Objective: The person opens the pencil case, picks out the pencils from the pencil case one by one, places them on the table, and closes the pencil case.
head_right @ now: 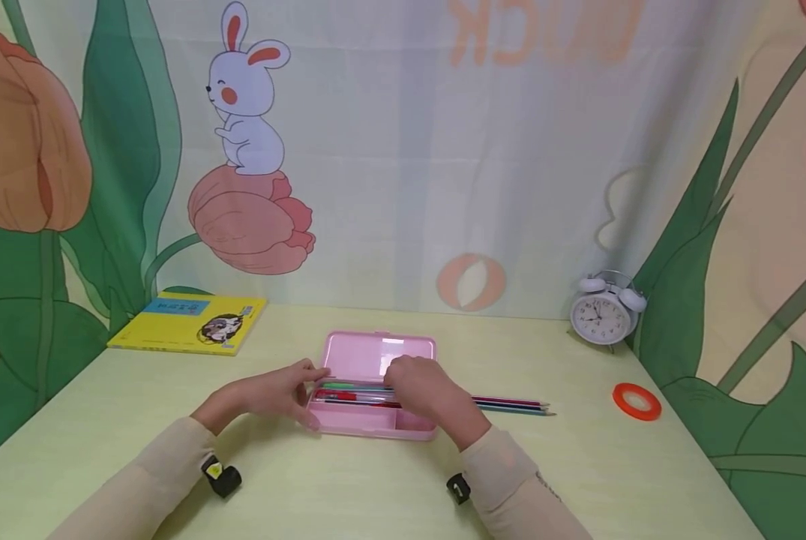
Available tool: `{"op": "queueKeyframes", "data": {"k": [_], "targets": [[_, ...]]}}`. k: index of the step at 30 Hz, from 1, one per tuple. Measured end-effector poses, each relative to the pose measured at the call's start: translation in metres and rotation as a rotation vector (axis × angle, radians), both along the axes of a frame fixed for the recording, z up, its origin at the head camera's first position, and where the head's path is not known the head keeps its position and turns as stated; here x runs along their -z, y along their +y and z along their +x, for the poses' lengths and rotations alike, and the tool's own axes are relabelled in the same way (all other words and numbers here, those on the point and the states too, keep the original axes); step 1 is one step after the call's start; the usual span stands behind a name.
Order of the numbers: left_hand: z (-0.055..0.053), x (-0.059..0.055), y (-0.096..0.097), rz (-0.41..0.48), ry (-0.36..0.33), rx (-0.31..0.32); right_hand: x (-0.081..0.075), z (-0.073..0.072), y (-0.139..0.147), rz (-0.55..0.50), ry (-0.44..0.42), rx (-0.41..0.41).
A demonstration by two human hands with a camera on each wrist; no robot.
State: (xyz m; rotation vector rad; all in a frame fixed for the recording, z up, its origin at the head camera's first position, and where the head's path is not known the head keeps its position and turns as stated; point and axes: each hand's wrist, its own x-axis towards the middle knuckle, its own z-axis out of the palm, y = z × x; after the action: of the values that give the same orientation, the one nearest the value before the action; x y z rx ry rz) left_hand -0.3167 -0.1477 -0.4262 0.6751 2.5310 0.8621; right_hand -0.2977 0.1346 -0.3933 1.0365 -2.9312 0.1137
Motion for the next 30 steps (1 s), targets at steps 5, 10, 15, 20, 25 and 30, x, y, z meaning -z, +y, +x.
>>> {"op": "queueKeyframes", "data": {"k": [5,10,15,20,25,30], "targets": [[-0.001,-0.001,0.001,-0.001,-0.004,0.004,-0.004,-0.004,0.013,-0.036,-0.029,-0.031],[-0.001,-0.002,0.001,-0.008,-0.004,0.001,-0.008,-0.008,0.026,-0.079,-0.068,-0.044],[-0.001,-0.001,0.0,-0.019,0.001,-0.005,-0.013,-0.003,0.034,-0.1,-0.115,0.038],[0.0,0.0,0.001,-0.011,-0.001,-0.007,-0.016,0.001,0.044,-0.06,-0.093,0.081],[0.0,-0.001,0.001,-0.01,-0.003,-0.002,-0.018,0.005,0.063,-0.059,-0.051,0.111],[-0.001,0.0,0.0,-0.01,-0.002,0.003,-0.021,0.007,0.085,-0.061,-0.01,0.104]]}}
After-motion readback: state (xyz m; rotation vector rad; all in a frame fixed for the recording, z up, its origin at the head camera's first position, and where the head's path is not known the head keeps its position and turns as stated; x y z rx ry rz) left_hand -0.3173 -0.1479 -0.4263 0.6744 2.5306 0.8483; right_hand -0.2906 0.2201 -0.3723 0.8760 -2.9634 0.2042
